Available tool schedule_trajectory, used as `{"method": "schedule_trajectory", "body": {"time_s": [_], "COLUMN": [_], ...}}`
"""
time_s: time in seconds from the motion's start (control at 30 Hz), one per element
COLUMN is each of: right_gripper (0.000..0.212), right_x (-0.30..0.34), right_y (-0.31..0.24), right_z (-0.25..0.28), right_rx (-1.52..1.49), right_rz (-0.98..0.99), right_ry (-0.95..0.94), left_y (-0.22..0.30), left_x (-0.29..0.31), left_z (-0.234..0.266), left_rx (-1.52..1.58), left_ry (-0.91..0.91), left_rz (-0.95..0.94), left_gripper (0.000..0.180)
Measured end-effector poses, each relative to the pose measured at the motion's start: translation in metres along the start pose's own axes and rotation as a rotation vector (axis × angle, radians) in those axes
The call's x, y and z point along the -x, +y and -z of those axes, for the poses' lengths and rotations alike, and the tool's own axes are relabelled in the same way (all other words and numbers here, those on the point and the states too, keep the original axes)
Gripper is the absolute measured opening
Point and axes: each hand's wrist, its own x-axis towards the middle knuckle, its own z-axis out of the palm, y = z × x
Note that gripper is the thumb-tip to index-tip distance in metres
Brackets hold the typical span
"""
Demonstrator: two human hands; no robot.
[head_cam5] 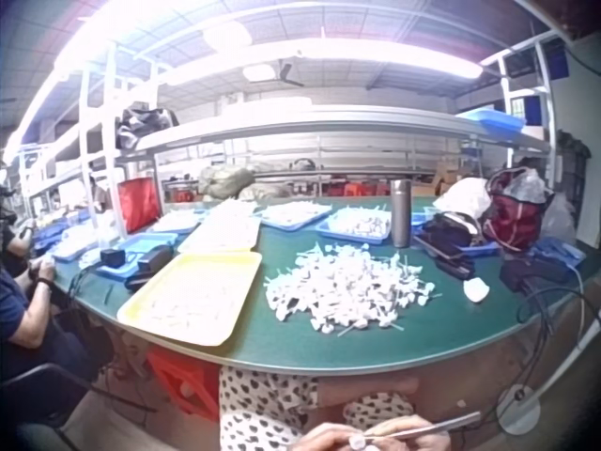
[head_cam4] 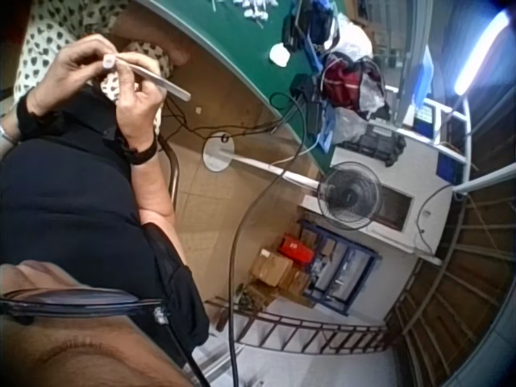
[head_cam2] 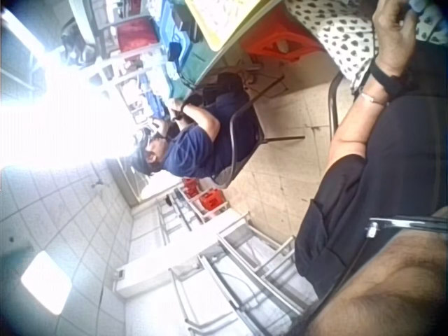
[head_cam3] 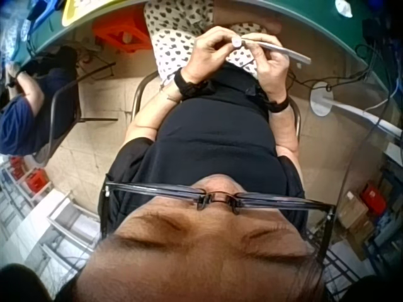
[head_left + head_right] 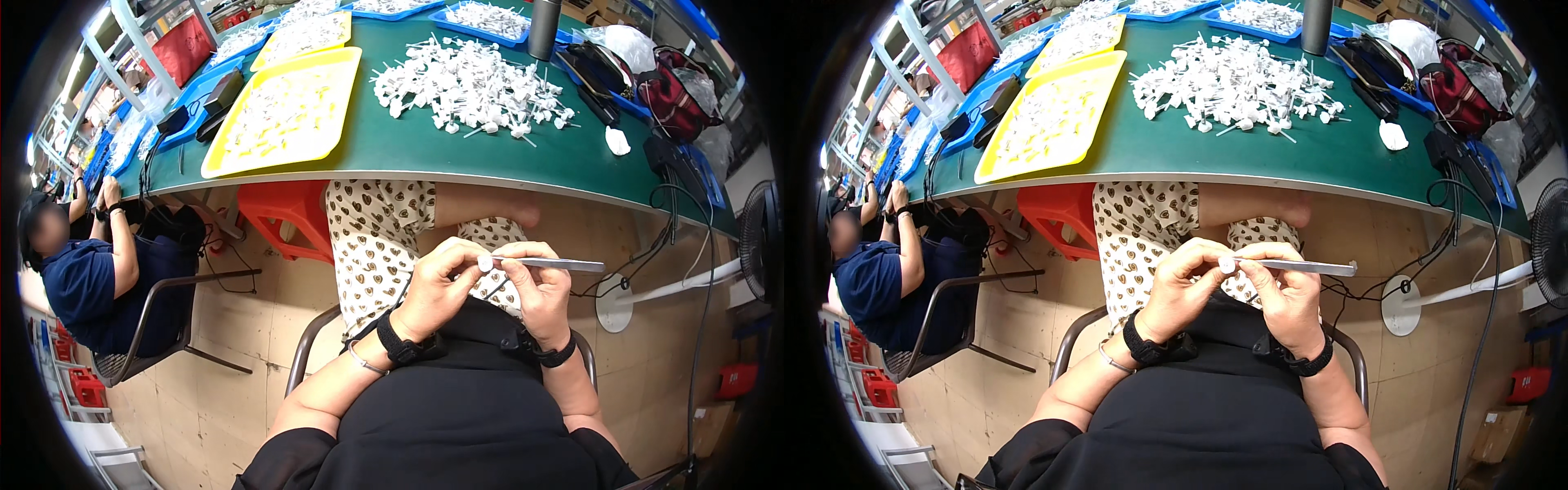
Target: The person sits at a green workbench and uses tweezers to pick up small white plastic components from a pile. They manipulate each component individually, appearing to attach or adjust a small part, and then place the finished unit back onto the table. The process is repetitive and involves handling items one at a time.
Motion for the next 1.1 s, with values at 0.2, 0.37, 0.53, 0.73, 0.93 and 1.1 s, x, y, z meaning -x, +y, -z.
{"method": "schedule_trajectory", "body": {"time_s": [0.2, 0.37, 0.53, 0.73, 0.93, 1.1], "right_gripper": [0.008, 0.009, 0.009, 0.009, 0.011, 0.010], "right_x": [0.0001, 0.0006, -0.0029, -0.0029, -0.0079, -0.0032], "right_y": [0.0019, 0.0040, 0.0029, 0.0032, 0.0003, 0.0050], "right_z": [-0.0004, -0.0032, -0.0034, -0.0061, -0.0033, -0.0046], "right_rx": [0.026, 0.057, 0.151, 0.167, 0.314, 0.202], "right_rz": [0.015, 0.110, 0.201, 0.212, 0.352, 0.262], "right_ry": [0.003, 0.018, -0.024, 0.001, -0.070, -0.002], "left_y": [-0.0015, 0.0007, 0.0010, 0.0013, -0.0004, -0.0009], "left_x": [0.0008, 0.0004, -0.0005, -0.0005, 0.0004, 0.0007], "left_z": [-0.0007, -0.0001, -0.0004, -0.0003, 0.0001, -0.0002], "left_rx": [-0.003, -0.017, -0.054, -0.090, -0.097, -0.090], "left_ry": [-0.004, 0.007, 0.026, 0.025, 0.025, 0.022], "left_rz": [0.005, 0.013, -0.022, -0.052, -0.033, -0.042], "left_gripper": [0.009, 0.010, 0.011, 0.011, 0.010, 0.010]}}
